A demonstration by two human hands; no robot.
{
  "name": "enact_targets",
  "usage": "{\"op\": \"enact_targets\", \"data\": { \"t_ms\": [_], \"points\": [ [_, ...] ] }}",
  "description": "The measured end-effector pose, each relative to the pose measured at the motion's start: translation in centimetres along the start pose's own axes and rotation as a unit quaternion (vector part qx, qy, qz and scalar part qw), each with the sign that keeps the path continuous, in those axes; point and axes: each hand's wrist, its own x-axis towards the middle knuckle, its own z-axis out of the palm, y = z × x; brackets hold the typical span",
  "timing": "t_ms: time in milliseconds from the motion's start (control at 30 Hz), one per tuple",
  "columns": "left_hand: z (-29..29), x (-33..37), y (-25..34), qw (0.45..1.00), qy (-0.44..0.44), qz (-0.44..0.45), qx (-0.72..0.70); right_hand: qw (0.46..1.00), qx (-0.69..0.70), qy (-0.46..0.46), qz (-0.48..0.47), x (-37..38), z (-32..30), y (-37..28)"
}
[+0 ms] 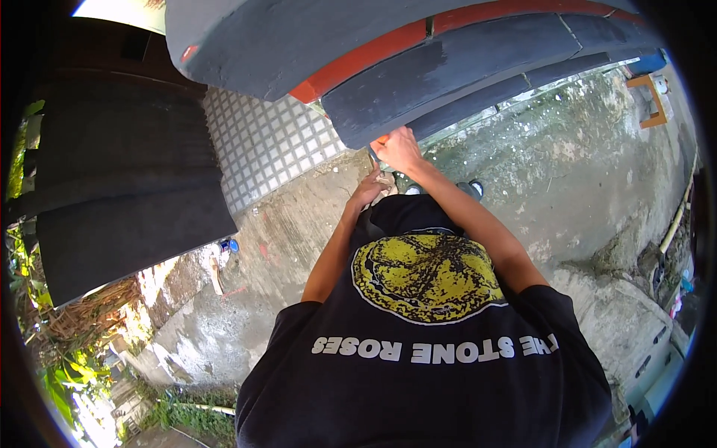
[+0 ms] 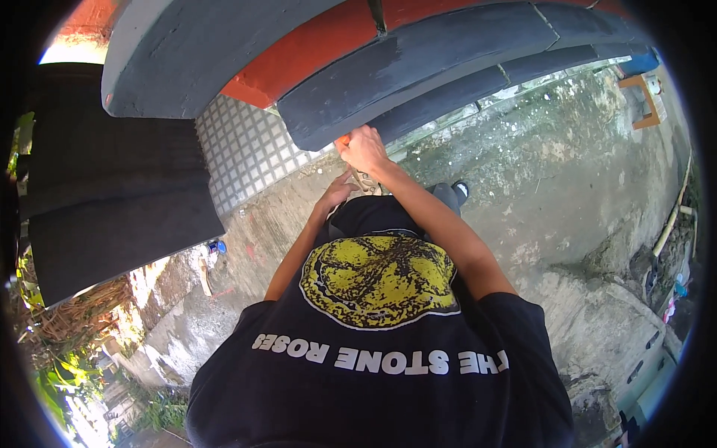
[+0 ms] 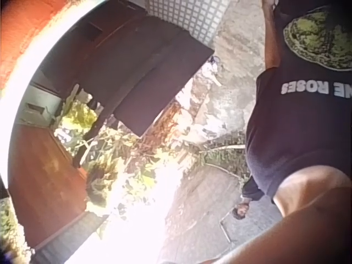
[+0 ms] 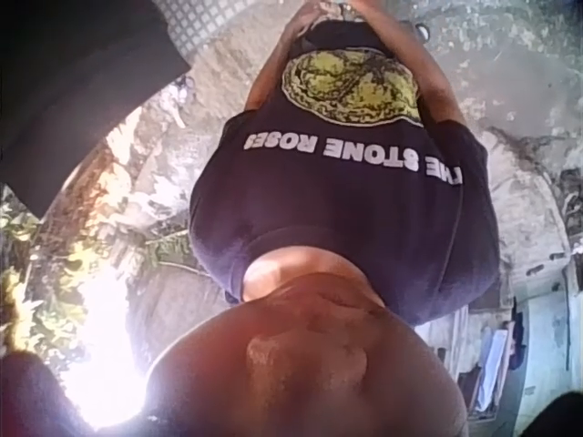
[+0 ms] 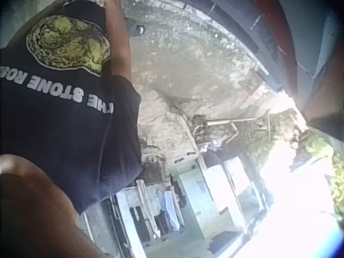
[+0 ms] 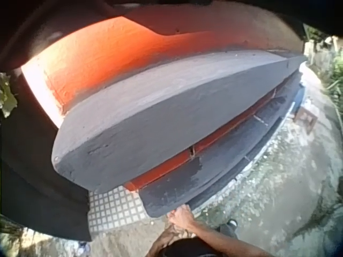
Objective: Painting the grey decorative panels of an exterior wall with dark paint.
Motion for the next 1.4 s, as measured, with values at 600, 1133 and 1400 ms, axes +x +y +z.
{"op": "enact_targets", "data": {
  "t_ms": [600,1133,1400],
  "points": [
    [0.5,2.3,0.0,0.995,-0.025,0.023,0.095,0.915,0.232,0.312,0.109,-1.1,-3.6,12.9],
    [0.6,4.3,-5.4,0.992,0.039,0.057,0.105,0.925,0.273,0.047,0.260,-0.9,-5.3,5.4],
    [0.8,3.2,-3.5,0.995,0.026,0.050,0.082,0.951,0.201,0.167,0.163,-0.2,-6.3,7.9]
  ]
}}
